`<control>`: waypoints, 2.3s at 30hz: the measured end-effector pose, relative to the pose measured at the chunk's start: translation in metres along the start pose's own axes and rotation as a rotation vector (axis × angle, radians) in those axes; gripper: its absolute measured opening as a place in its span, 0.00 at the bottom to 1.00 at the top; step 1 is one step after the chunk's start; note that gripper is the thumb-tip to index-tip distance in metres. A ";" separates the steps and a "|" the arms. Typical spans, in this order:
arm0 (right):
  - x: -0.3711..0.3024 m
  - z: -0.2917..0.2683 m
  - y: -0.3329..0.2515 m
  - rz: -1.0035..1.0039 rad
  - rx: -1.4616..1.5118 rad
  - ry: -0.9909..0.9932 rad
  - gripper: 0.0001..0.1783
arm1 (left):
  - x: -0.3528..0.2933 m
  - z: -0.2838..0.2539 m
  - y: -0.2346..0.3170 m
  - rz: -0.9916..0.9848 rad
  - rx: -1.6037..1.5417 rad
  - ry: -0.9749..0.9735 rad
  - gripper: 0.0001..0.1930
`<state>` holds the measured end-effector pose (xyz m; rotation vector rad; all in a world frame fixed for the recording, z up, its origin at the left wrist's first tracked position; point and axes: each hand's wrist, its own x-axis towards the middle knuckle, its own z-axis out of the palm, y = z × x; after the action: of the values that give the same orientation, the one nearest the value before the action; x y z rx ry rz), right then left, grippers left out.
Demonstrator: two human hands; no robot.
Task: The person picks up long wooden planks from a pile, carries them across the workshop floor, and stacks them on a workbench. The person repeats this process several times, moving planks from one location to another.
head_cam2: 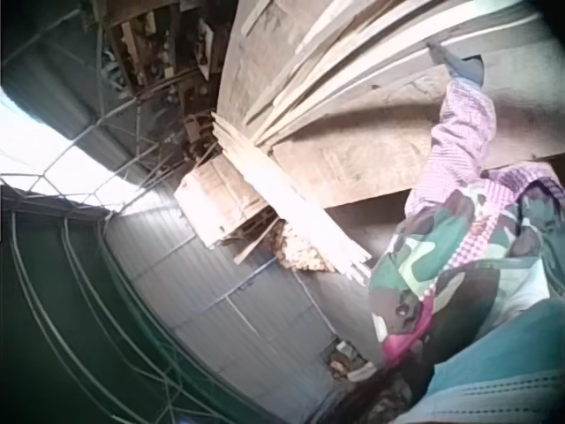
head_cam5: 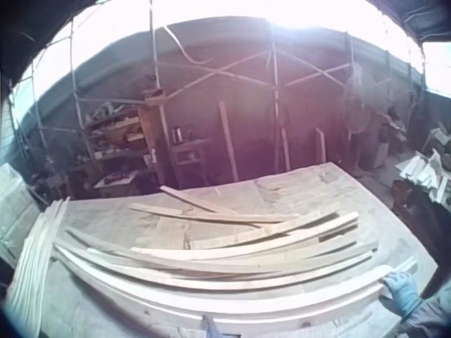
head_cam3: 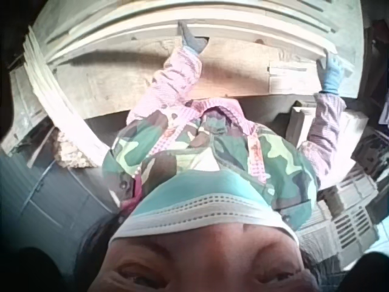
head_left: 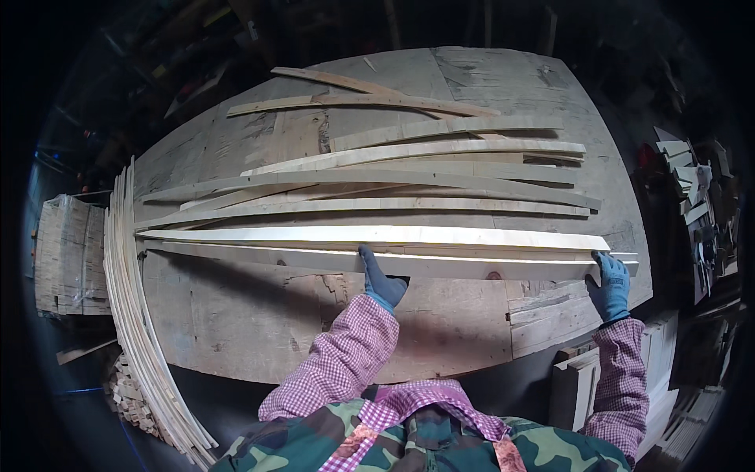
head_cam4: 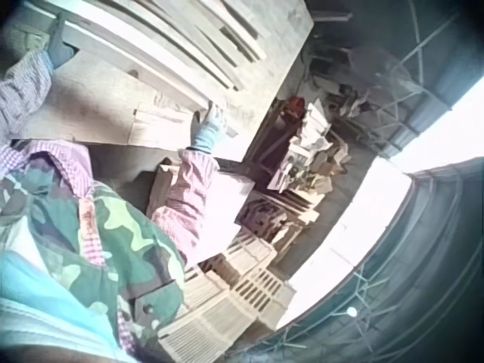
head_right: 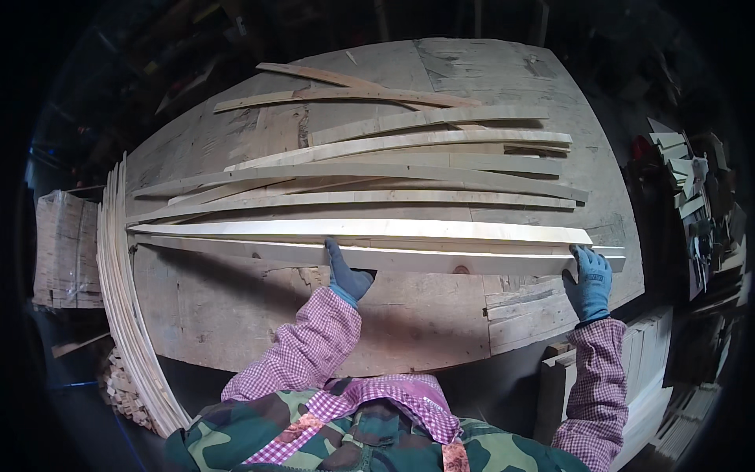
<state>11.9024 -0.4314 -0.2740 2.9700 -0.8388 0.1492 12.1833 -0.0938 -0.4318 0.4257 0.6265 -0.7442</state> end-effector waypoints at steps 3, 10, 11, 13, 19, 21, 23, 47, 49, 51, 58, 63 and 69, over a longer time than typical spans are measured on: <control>0.038 0.042 0.023 0.068 0.196 -0.015 0.29 | 0.057 0.064 -0.035 -0.085 0.364 -0.157 0.30; 0.091 0.171 -0.038 0.809 1.515 -0.599 0.14 | 0.125 0.087 -0.016 -0.064 0.658 0.209 0.43; 0.090 0.199 -0.042 0.808 1.733 -0.768 0.08 | 0.126 0.078 -0.007 0.066 0.603 0.360 0.39; 0.113 0.214 -0.086 0.928 1.799 -0.909 0.09 | 0.145 0.018 0.034 0.345 0.412 0.569 0.27; 0.168 0.245 -0.145 1.035 1.940 -0.947 0.26 | 0.128 -0.049 0.163 0.580 0.304 0.657 0.42; 0.183 0.312 -0.123 1.072 2.040 -0.932 0.28 | 0.139 -0.027 0.181 0.487 0.346 0.798 0.45; 0.205 0.331 -0.124 1.086 2.049 -0.760 0.26 | 0.158 -0.022 0.192 0.500 0.284 0.610 0.41; -0.054 0.251 -0.119 0.952 1.757 -1.076 0.20 | -0.231 -0.256 0.057 0.430 0.953 0.875 0.34; -0.095 0.264 -0.137 0.595 1.633 -1.069 0.24 | -0.260 -0.286 0.058 0.532 0.935 0.957 0.32; -0.107 0.228 -0.195 0.020 1.379 -1.134 0.21 | -0.286 -0.317 0.061 0.663 0.789 0.965 0.31; -0.167 0.247 -0.385 -0.833 1.160 -1.195 0.17 | -0.416 -0.417 0.108 0.834 0.412 0.944 0.26; -0.215 0.183 -0.553 -1.580 0.308 -0.517 0.15 | -0.505 -0.566 0.125 1.031 0.275 1.144 0.27; -0.289 0.152 -0.694 -1.112 0.881 -1.670 0.20 | -0.603 -0.620 0.166 1.136 0.281 1.342 0.27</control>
<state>12.0323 0.2977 -0.4721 2.9002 1.4840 -2.6102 11.7311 0.6612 -0.4698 1.4139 1.3169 0.6875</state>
